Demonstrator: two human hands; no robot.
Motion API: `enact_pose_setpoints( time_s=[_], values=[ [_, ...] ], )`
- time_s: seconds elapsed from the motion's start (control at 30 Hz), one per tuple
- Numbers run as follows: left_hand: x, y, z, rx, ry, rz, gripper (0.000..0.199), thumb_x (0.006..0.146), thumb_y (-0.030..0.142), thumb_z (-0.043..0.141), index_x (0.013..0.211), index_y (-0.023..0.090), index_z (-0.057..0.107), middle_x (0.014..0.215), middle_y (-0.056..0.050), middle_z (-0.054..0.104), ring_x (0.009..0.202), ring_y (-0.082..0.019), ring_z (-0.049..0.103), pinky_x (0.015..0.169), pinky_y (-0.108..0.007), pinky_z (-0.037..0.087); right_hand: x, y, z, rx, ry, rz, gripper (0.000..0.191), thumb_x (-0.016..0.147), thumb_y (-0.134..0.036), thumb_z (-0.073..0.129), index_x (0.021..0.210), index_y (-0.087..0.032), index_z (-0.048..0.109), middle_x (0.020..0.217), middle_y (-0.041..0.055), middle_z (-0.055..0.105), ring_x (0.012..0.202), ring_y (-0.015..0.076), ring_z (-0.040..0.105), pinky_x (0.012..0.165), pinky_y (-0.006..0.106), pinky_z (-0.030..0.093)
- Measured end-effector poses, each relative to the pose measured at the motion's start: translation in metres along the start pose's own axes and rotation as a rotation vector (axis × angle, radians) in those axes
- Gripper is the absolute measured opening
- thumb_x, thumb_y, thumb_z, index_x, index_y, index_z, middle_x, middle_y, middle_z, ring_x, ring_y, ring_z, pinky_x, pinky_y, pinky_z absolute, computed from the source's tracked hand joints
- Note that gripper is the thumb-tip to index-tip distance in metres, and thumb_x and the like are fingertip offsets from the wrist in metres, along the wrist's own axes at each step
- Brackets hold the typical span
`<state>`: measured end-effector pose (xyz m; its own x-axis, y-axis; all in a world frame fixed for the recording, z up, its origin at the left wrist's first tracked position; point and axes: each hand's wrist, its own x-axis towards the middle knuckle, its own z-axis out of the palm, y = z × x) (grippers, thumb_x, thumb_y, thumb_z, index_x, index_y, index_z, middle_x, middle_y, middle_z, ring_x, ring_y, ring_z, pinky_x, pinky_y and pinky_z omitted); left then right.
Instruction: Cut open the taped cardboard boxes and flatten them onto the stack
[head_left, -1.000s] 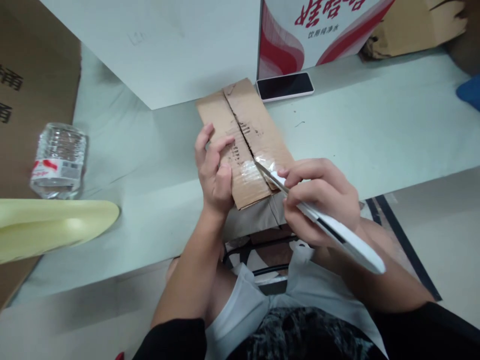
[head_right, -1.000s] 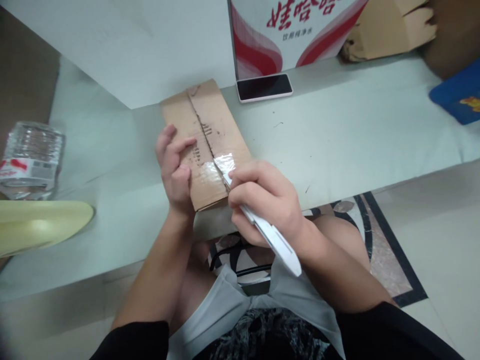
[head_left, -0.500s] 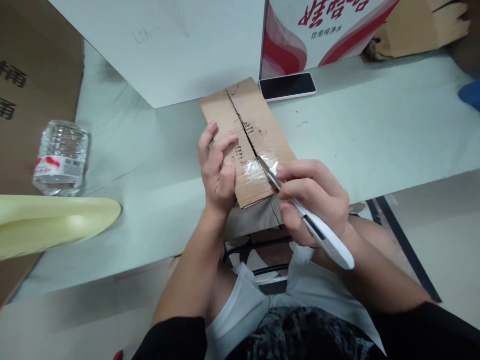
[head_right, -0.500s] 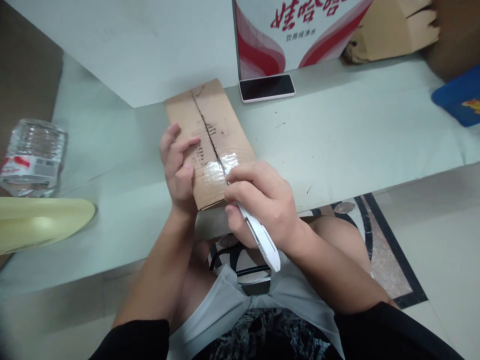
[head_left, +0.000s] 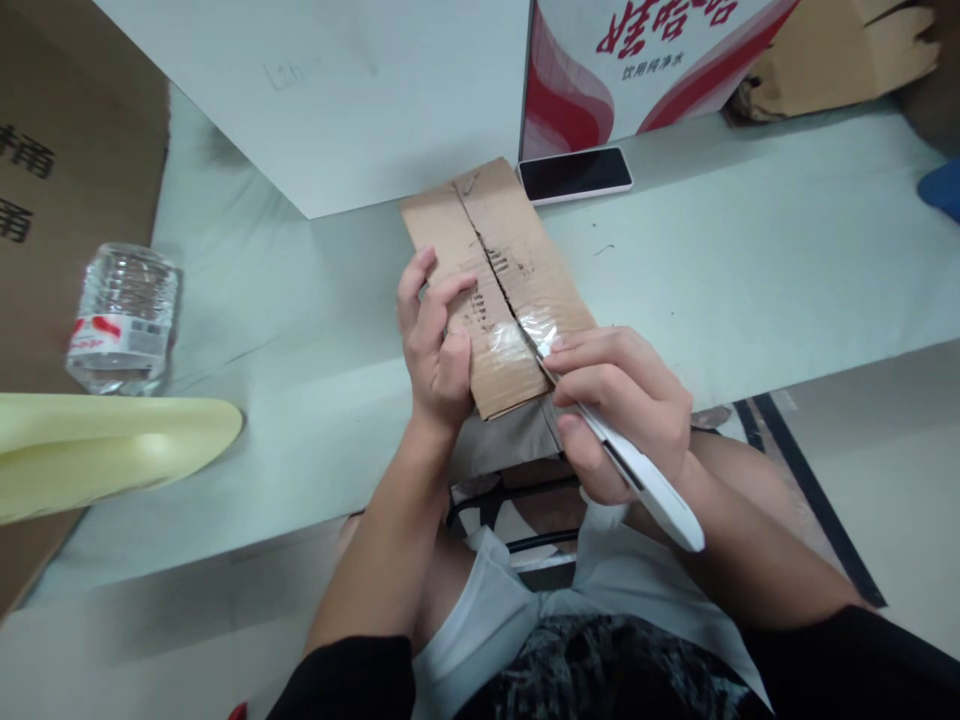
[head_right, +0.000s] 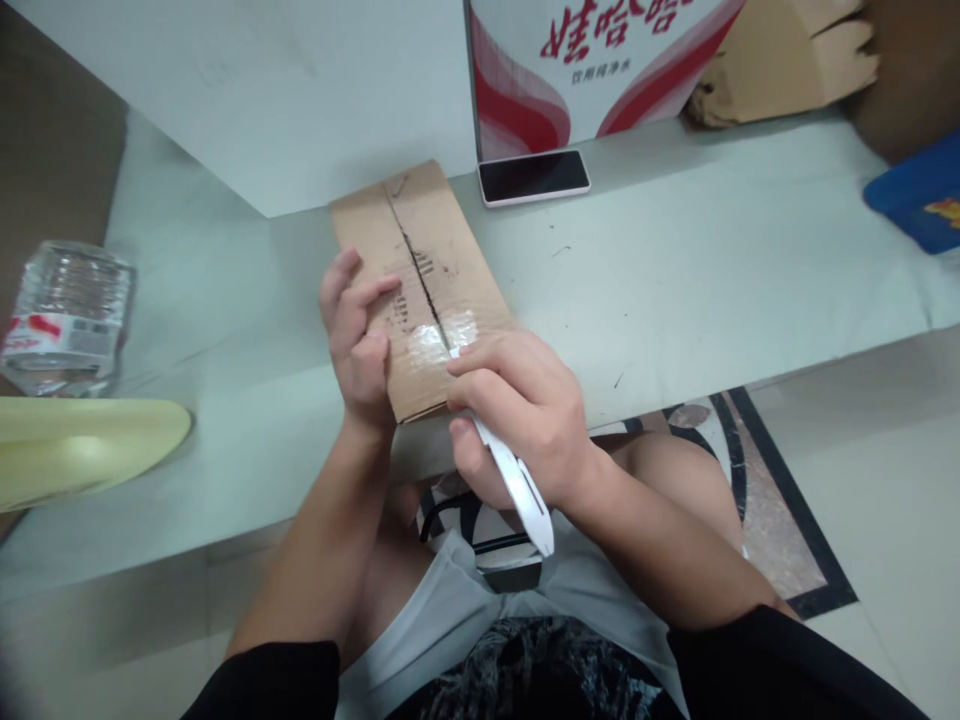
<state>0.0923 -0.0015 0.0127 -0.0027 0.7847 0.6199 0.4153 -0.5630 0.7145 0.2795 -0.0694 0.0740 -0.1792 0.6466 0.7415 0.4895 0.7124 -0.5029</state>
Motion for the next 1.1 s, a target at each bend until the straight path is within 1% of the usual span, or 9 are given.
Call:
enact_pose_setpoints(
  time_s=[0.13,0.3,0.43,0.6,0.73,0.8,1.0,1.03,1.1],
  values=[
    [0.000,-0.001,0.000,0.001,-0.004,-0.015,0.052,0.100,0.066,0.038,0.124,0.031,0.068,0.154,-0.006,0.052,0.151,-0.034,0.044,0.131,-0.056,0.030,-0.001,0.000,-0.001,0.021,0.029,0.007,0.004,0.088,-0.022,0.055,0.089,-0.025,0.058,0.096,0.0054,0.072,0.090,0.0222,0.072,0.076,0.040,0.062],
    [0.000,-0.001,0.000,0.003,0.006,-0.024,0.054,0.099,0.069,0.039,0.123,0.031,0.069,0.154,-0.006,0.053,0.151,-0.035,0.045,0.131,-0.056,0.030,-0.001,-0.001,-0.007,0.072,0.062,-0.009,0.003,0.087,-0.024,0.057,0.086,-0.025,0.059,0.090,0.0048,0.071,0.089,0.0228,0.073,0.074,0.040,0.061],
    [0.000,-0.001,0.001,0.016,0.024,-0.032,0.056,0.098,0.070,0.037,0.121,0.031,0.069,0.152,-0.006,0.053,0.151,-0.035,0.044,0.130,-0.057,0.031,-0.002,-0.001,-0.011,0.087,0.041,-0.046,0.006,0.088,-0.021,0.056,0.084,-0.024,0.060,0.090,0.0057,0.071,0.085,0.0219,0.072,0.069,0.039,0.060],
    [0.000,-0.001,0.000,0.021,0.020,-0.022,0.054,0.098,0.067,0.037,0.122,0.031,0.070,0.152,-0.005,0.053,0.151,-0.034,0.045,0.131,-0.056,0.031,-0.001,-0.004,-0.011,0.081,0.012,0.056,0.005,0.089,-0.023,0.055,0.085,-0.024,0.058,0.093,0.0055,0.071,0.085,0.0208,0.071,0.073,0.039,0.060],
    [0.000,-0.002,-0.001,-0.011,-0.010,0.008,0.048,0.100,0.061,0.040,0.125,0.031,0.069,0.155,-0.005,0.051,0.152,-0.033,0.043,0.131,-0.056,0.029,-0.002,-0.006,-0.009,0.077,0.001,0.094,0.006,0.089,-0.024,0.055,0.083,-0.023,0.058,0.092,0.0053,0.072,0.082,0.0189,0.070,0.073,0.037,0.059],
    [0.000,-0.003,-0.001,-0.020,0.003,0.010,0.047,0.100,0.059,0.042,0.124,0.030,0.069,0.155,-0.006,0.052,0.152,-0.034,0.043,0.132,-0.056,0.029,-0.002,-0.005,-0.009,0.098,0.001,0.100,0.006,0.088,-0.022,0.056,0.083,-0.022,0.058,0.092,0.0055,0.072,0.082,0.0185,0.071,0.072,0.036,0.059],
    [0.001,-0.004,-0.002,0.036,0.024,-0.010,0.053,0.096,0.067,0.041,0.121,0.030,0.071,0.151,-0.007,0.054,0.150,-0.035,0.046,0.131,-0.056,0.031,-0.003,-0.003,-0.017,0.190,0.047,0.032,0.006,0.089,-0.022,0.056,0.084,-0.023,0.059,0.088,0.0050,0.071,0.084,0.0197,0.072,0.072,0.037,0.060],
    [0.001,-0.004,-0.003,0.044,0.024,-0.015,0.054,0.095,0.068,0.041,0.121,0.030,0.071,0.151,-0.007,0.055,0.150,-0.035,0.046,0.131,-0.057,0.031,-0.005,-0.003,-0.020,0.177,0.035,0.043,0.007,0.090,-0.024,0.056,0.084,-0.023,0.060,0.088,0.0055,0.071,0.084,0.0204,0.071,0.072,0.038,0.060],
    [0.001,-0.005,-0.003,0.049,0.024,-0.027,0.055,0.095,0.068,0.041,0.121,0.030,0.071,0.152,-0.007,0.054,0.150,-0.035,0.046,0.131,-0.056,0.031,-0.011,-0.003,-0.026,0.104,-0.011,0.126,0.012,0.092,-0.029,0.055,0.083,-0.024,0.061,0.088,0.0069,0.069,0.087,0.0227,0.070,0.074,0.041,0.060]
  ],
)
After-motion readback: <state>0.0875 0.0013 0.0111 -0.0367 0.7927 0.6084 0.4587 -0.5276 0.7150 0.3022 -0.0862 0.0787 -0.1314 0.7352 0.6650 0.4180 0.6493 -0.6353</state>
